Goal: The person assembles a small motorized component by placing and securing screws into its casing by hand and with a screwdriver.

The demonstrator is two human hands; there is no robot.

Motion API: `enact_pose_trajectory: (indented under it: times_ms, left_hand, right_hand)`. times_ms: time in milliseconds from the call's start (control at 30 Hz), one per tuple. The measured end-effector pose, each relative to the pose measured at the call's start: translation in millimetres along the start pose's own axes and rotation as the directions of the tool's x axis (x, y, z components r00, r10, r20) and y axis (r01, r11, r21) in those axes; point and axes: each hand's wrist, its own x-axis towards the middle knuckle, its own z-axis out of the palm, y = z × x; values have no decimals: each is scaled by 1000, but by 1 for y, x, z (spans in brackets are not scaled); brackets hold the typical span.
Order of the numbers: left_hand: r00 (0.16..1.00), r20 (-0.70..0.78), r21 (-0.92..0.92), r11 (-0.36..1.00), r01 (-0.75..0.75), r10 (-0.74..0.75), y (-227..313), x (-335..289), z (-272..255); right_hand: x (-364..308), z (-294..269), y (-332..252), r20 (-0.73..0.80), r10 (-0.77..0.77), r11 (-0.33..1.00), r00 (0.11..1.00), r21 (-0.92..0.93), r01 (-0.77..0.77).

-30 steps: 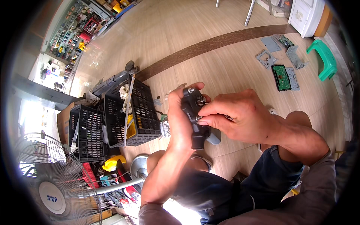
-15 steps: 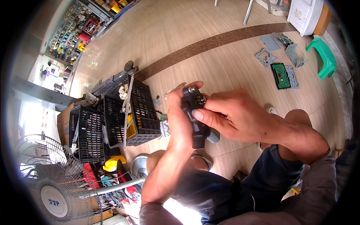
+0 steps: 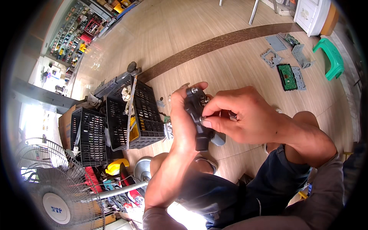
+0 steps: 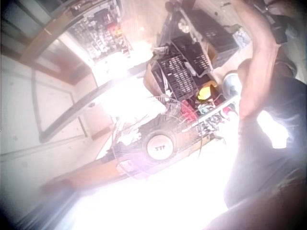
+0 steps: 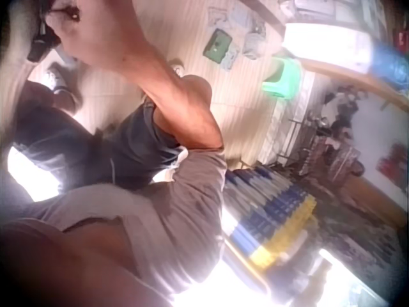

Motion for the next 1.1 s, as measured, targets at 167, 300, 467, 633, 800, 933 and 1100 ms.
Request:
enact_pose_trajectory:
  times_ms: [167,300,467,633,800,933,1100]
  left_hand:
    - [1000,-24,76,997,-13,15,0,1,-3]
    - [1000,-20,55,998,3,-2,0,0,0]
    - [990,-139,-88,996,12,-25,0,-2,11]
    - [999,-42,127,992,29,-24,-4,-2,6]
    - [997,-45,203,977,63,-55,-5,-2,5]
    - [998,-28,223,973,64,-59,-7,-2,4]
    - [998,-31,223,972,68,-62,-8,-3,6]
  right_hand:
    - [-1,-3,1,115,47,995,992,-95,-36]
    - [0,-1,1,40,29,999,999,-29,-28]
    - [5,-7,0,-103,-36,999,994,-12,35]
    - [7,-10,5,-125,141,973,982,203,-113]
    - [5,-9,4,-88,131,974,987,198,-112]
    - [5,-9,6,-88,204,952,975,249,-177]
    - [5,-8,6,-115,220,955,969,228,-190]
